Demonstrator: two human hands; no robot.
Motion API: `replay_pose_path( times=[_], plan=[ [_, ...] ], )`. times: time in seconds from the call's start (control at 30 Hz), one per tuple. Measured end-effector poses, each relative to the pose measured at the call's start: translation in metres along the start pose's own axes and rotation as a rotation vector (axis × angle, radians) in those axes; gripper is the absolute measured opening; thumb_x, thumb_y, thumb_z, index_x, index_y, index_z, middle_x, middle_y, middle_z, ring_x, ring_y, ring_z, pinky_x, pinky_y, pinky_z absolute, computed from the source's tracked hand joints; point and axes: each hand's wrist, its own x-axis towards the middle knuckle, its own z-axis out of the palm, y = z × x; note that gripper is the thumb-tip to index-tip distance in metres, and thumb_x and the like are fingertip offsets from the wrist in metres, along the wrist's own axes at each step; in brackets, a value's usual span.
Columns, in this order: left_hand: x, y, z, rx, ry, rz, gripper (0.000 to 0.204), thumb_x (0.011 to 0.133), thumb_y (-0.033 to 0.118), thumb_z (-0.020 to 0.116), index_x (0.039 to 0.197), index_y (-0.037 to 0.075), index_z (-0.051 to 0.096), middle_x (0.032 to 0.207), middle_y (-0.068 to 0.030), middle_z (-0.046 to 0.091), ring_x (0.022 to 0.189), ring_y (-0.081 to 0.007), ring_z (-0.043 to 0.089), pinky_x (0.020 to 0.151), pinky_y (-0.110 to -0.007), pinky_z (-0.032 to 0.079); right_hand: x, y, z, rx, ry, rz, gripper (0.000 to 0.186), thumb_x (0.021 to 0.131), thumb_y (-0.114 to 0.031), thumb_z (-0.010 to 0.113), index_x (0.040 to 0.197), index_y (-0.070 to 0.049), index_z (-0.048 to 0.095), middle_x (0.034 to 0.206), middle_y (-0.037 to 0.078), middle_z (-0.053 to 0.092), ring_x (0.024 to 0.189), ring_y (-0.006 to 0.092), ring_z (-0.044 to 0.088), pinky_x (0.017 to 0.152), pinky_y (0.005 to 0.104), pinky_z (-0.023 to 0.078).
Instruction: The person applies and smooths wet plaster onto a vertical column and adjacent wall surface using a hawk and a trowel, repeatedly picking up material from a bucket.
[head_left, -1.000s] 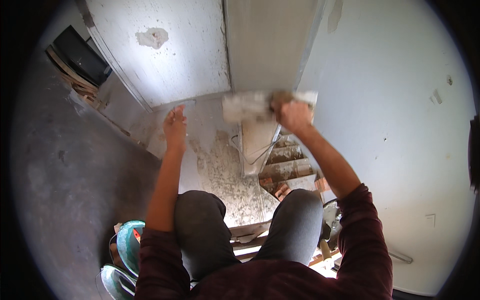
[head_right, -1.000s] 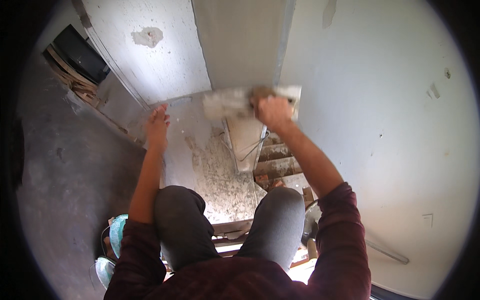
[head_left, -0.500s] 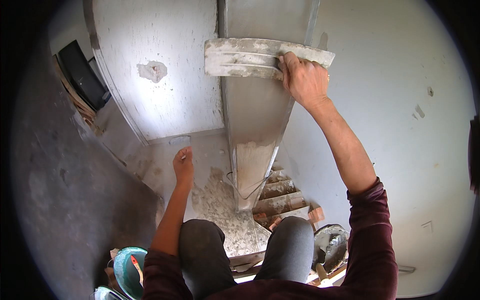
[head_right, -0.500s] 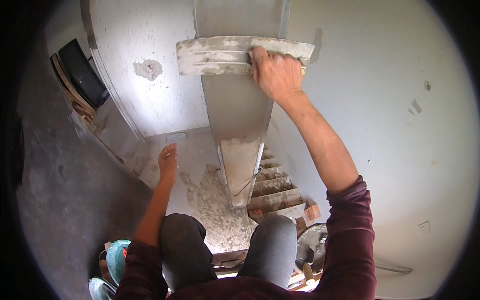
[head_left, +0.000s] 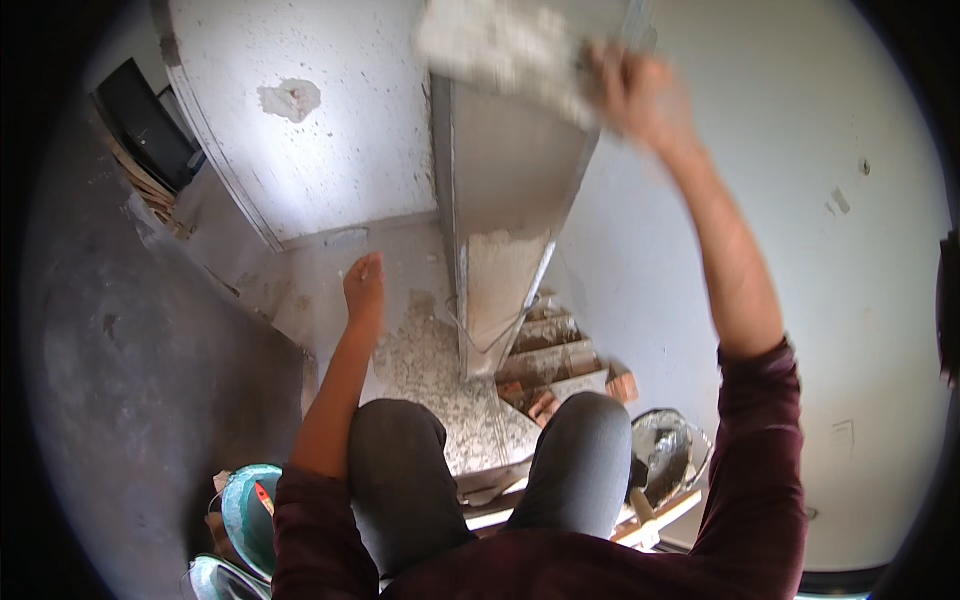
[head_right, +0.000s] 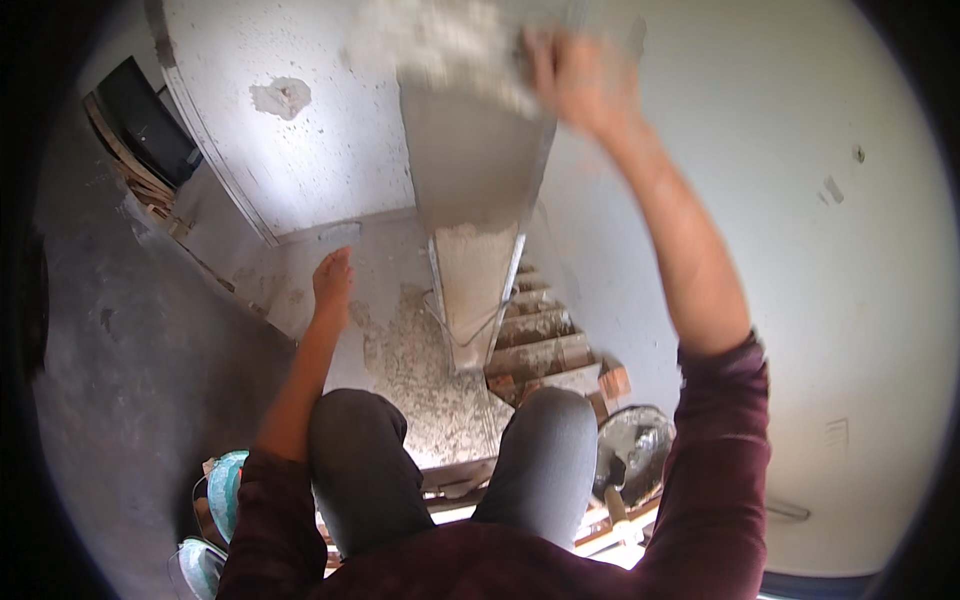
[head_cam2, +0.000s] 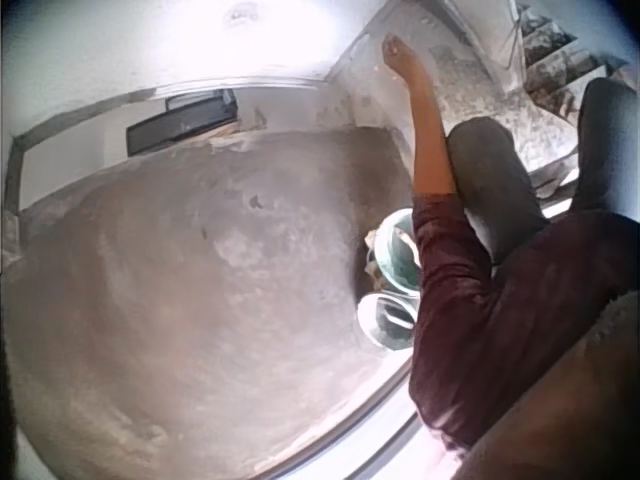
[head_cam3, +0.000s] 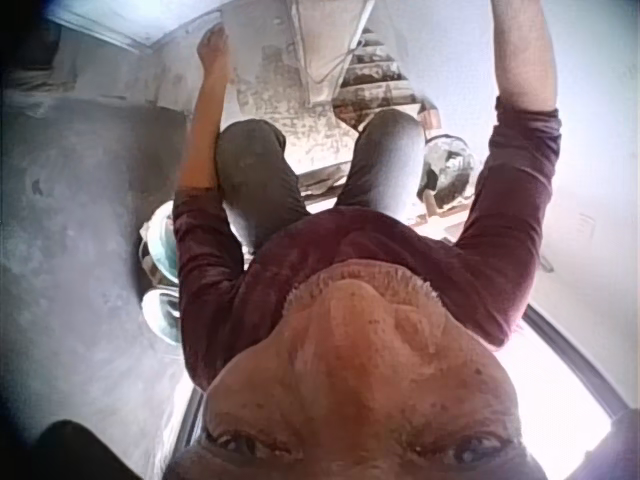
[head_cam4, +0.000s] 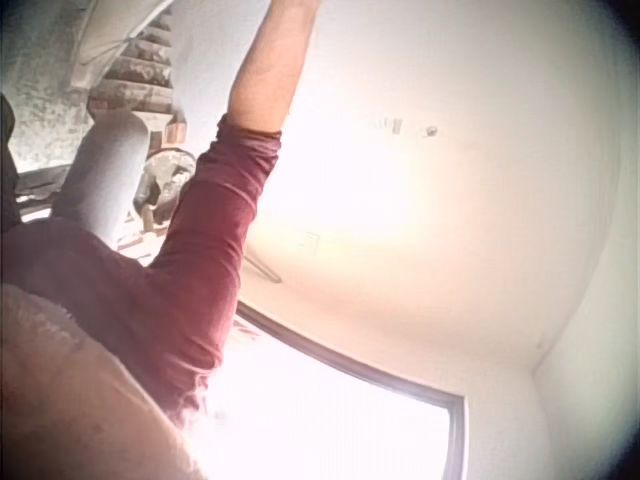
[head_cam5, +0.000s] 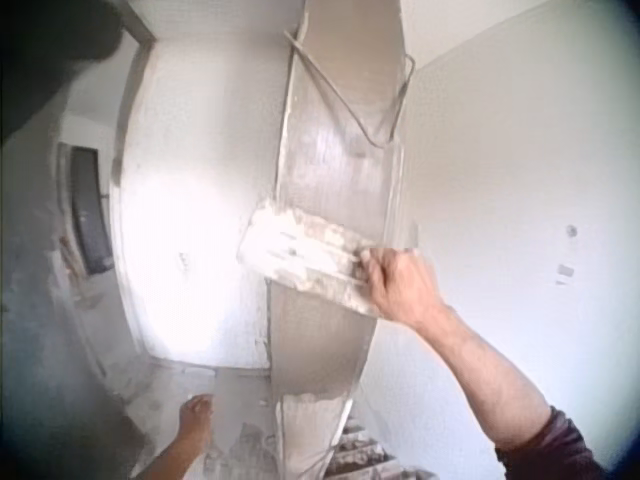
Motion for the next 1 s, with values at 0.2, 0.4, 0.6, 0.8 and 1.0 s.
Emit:
replay_pose_path(
  times=[0.2, 0.4, 0.6, 0.8, 1.0],
  plan=[
    [-0.007, 0.008, -0.003, 0.014, -0.045, -0.042, 0.031, 0.099, 0.031, 0.057, 0.115, 0.006, 0.066, 0.103, 0.0007, 0.061, 0.091, -0.0106, 0.052, 0.079, -0.026, 0.043, 0.054, -0.013, -0.040, 0.115, 0.099, 0.006, 0.038, 0.093, -0.028, 0.059, 0.075, 0.004, 0.067, 0.071, 0.027, 0.064, 0.065, 0.0388, 0.067, 0.061, 0.0467, 0.050],
    [-0.012, 0.006, -0.002, -0.006, 0.031, -0.169, 0.032, 0.099, 0.031, 0.056, 0.117, 0.007, 0.066, 0.110, -0.0011, 0.062, 0.095, -0.0147, 0.053, 0.087, -0.029, 0.042, -0.029, -0.022, 0.020, -0.043, -0.107, 0.020, 0.037, 0.095, -0.042, 0.056, 0.101, -0.009, 0.073, 0.070, 0.019, 0.067, 0.062, 0.0354, 0.066, 0.060, 0.0454, 0.054],
    [-0.009, 0.004, 0.001, -0.012, 0.005, -0.122, 0.033, 0.099, 0.031, 0.055, 0.118, 0.006, 0.065, 0.110, -0.0017, 0.061, 0.096, -0.0148, 0.053, 0.088, -0.029, 0.042, -0.165, -0.043, 0.108, -0.184, -0.720, 0.042, 0.044, 0.096, -0.035, 0.050, 0.068, -0.006, 0.068, 0.061, 0.011, 0.067, 0.051, 0.0213, 0.066, 0.048, 0.0406, 0.056],
    [0.016, -0.025, -0.024, -0.082, 0.070, -0.157, 0.034, 0.099, 0.035, 0.056, 0.120, 0.010, 0.064, 0.115, 0.0020, 0.060, 0.096, -0.0125, 0.052, 0.089, -0.031, 0.042, -0.178, -0.025, 0.096, 0.017, -0.644, -0.051, 0.026, 0.097, -0.037, 0.052, 0.096, -0.015, 0.065, 0.081, 0.015, 0.070, 0.071, 0.0312, 0.069, 0.060, 0.0477, 0.056],
    [0.009, -0.011, -0.015, -0.024, -0.009, -0.169, 0.032, 0.098, 0.036, 0.058, 0.121, 0.016, 0.065, 0.121, 0.0038, 0.060, 0.100, -0.0133, 0.052, 0.089, -0.033, 0.042, 0.037, 0.004, -0.020, 0.133, 0.205, -0.185, 0.044, 0.096, -0.044, 0.052, 0.084, -0.008, 0.073, 0.065, 0.018, 0.066, 0.061, 0.0343, 0.066, 0.059, 0.0446, 0.053]
  ],
)
